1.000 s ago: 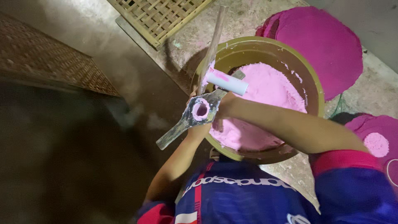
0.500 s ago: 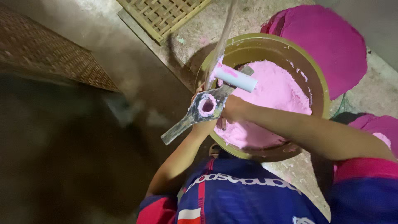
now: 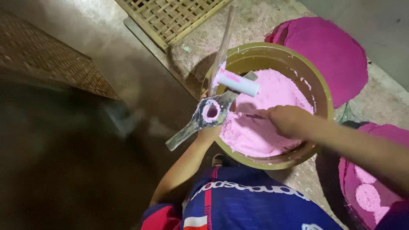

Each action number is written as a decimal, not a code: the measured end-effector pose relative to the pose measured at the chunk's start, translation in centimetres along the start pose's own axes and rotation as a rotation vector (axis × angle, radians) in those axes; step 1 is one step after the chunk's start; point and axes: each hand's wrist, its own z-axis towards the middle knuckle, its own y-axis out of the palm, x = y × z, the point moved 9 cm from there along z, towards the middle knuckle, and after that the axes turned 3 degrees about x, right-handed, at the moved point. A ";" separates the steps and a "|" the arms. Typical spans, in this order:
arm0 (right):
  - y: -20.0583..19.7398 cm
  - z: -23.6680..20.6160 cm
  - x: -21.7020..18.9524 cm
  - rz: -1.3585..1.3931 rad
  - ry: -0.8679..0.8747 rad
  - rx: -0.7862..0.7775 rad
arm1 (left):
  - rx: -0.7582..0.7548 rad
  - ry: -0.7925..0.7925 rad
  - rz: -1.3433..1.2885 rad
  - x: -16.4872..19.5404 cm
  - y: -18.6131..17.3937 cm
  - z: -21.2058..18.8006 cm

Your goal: The person fills a handheld extruder tool with pink batter from a large basin and squeezes it to deposit round batter discs onto round magenta trays. When a tray is filled with discs, the person sets it aside and continues filling the tool and extruding more discs onto the next tray.

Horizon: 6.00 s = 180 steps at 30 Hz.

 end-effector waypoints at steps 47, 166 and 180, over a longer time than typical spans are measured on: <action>-5.8 -19.4 -0.6 0.521 0.028 0.960 | -0.173 0.025 0.096 6.0 5.7 0.9; 38.3 -49.7 25.4 1.909 0.096 1.280 | -1.353 0.494 0.171 26.6 53.2 -28.0; 39.2 -46.3 24.7 2.059 0.223 1.298 | -1.353 0.594 0.097 25.4 48.5 -31.3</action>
